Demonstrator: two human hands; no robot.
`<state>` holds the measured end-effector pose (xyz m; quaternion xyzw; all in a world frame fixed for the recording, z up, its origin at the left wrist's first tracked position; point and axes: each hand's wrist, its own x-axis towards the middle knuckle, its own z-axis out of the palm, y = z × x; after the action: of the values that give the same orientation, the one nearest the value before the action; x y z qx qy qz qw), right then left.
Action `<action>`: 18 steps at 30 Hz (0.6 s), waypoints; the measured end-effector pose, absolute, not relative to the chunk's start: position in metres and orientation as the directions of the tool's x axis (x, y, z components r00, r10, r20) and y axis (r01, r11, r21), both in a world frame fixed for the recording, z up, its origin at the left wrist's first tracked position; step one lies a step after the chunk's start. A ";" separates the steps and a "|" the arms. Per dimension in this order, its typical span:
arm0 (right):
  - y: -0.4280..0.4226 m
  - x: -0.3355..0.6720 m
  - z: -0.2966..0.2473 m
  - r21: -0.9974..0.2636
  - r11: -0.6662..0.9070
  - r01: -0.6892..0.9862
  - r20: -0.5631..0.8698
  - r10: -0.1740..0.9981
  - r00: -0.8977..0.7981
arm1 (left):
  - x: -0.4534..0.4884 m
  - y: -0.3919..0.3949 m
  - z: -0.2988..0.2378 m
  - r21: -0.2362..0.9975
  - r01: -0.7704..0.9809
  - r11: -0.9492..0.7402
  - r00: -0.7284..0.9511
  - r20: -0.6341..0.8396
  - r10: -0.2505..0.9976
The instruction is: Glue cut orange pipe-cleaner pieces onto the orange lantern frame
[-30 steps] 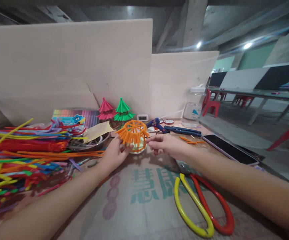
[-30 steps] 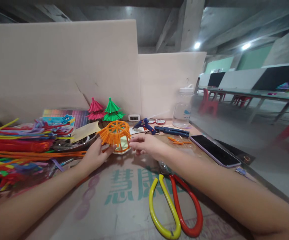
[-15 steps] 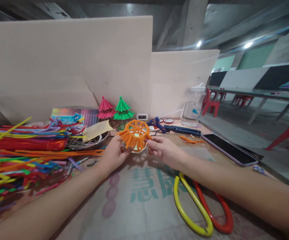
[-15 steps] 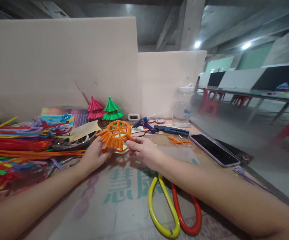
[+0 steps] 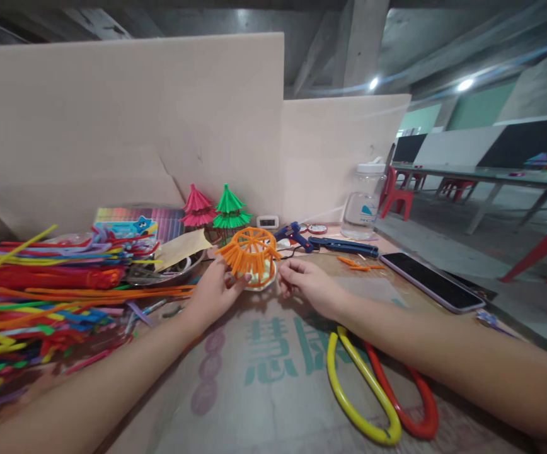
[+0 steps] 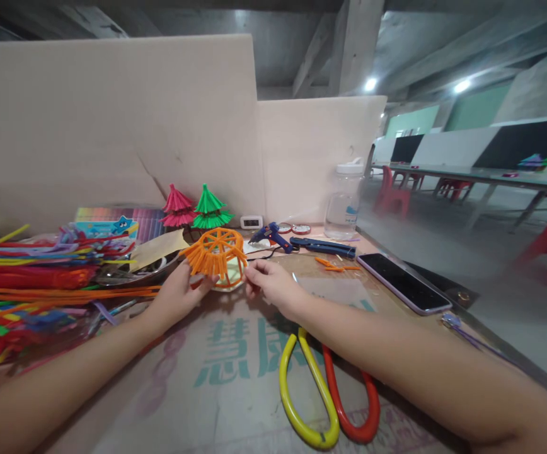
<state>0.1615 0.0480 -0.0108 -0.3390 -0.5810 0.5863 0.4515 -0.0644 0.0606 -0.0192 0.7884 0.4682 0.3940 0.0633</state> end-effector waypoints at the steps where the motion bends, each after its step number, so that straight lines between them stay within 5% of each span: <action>1: 0.051 0.164 -0.010 -0.988 0.128 -0.092 0.152 0.927 -0.342 | -0.064 0.061 -0.020 0.513 0.662 -0.546 0.233 0.552 0.801; 6: 0.063 0.175 -0.008 -0.979 0.202 0.039 0.186 0.950 -0.250 | -0.066 0.066 -0.023 0.701 0.546 -0.459 0.151 0.457 0.877; 18: 0.065 0.177 -0.011 -0.938 0.289 0.191 0.238 0.938 -0.250 | -0.071 0.071 -0.024 0.734 0.545 -0.404 0.074 0.438 0.896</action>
<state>0.1766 0.0652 -0.0111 -0.4218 -0.6692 0.4212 0.4437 -0.0706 0.0710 -0.0241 0.7065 0.5099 0.4506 0.1944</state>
